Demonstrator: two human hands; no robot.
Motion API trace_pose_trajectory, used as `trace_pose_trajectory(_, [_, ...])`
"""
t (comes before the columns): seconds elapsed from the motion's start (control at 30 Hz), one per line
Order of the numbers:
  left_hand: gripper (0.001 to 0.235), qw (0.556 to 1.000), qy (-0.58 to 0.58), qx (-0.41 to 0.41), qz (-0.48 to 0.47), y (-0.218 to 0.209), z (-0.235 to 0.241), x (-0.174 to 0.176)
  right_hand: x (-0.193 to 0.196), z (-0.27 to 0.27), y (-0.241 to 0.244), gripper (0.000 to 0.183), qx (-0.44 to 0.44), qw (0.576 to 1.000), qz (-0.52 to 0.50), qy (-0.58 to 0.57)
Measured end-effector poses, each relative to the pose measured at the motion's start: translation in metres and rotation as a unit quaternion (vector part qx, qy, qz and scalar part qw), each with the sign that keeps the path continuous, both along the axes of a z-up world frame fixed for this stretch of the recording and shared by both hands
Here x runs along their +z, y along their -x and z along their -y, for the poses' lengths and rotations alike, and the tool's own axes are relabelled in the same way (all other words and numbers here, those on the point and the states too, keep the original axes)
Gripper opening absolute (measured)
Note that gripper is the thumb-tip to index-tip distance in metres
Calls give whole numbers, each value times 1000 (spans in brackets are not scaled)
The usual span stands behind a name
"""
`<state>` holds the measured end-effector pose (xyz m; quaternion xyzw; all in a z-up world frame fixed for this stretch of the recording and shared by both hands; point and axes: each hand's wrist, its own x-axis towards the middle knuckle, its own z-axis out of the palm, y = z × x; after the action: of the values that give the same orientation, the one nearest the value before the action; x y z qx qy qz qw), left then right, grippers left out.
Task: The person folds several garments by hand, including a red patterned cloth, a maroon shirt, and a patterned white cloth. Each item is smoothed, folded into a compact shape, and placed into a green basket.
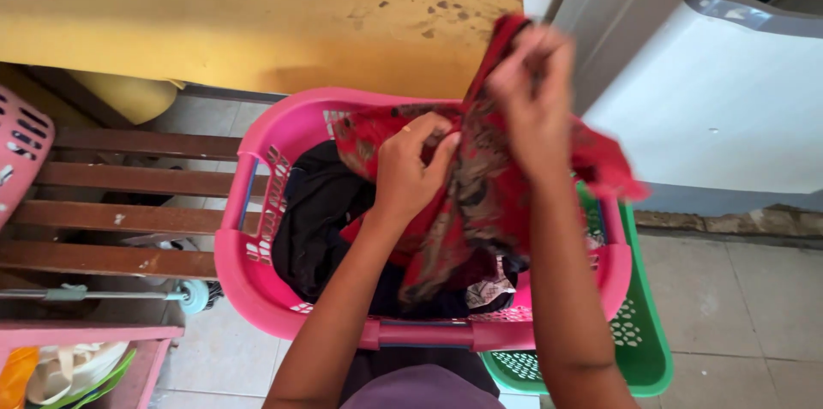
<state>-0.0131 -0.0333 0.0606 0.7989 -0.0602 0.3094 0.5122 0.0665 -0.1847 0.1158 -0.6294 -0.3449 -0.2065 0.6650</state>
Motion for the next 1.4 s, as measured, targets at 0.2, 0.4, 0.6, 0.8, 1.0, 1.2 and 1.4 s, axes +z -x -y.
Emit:
trace_pose_trajectory(0.2, [12,996,76,-23,28,1,15,-58,-102,4,27,24,29,960,-261,92])
trace_pose_trajectory(0.4, [12,993,90,-46,-64,19,18,-89,-154,30,15,13,96,944,-297,106])
trace_pose_trajectory(0.6, [22,987,34,44,-152,26,12,-112,-180,25,18,17,75,943,-247,209])
trace_pose_trajectory(0.8, [18,979,-62,50,-186,23,1,-122,-182,12,29,21,-18,954,-120,275])
trace_pose_trajectory(1.0, [17,973,-85,75,-201,30,2,-117,-167,7,37,20,-106,917,-9,385])
trace_pose_trajectory(1.2, [15,971,-126,118,-165,32,8,-81,-165,3,45,16,-168,933,65,312])
trace_pose_trajectory(1.4, [12,975,-137,137,-111,33,12,-58,-183,15,31,14,84,951,-271,118])
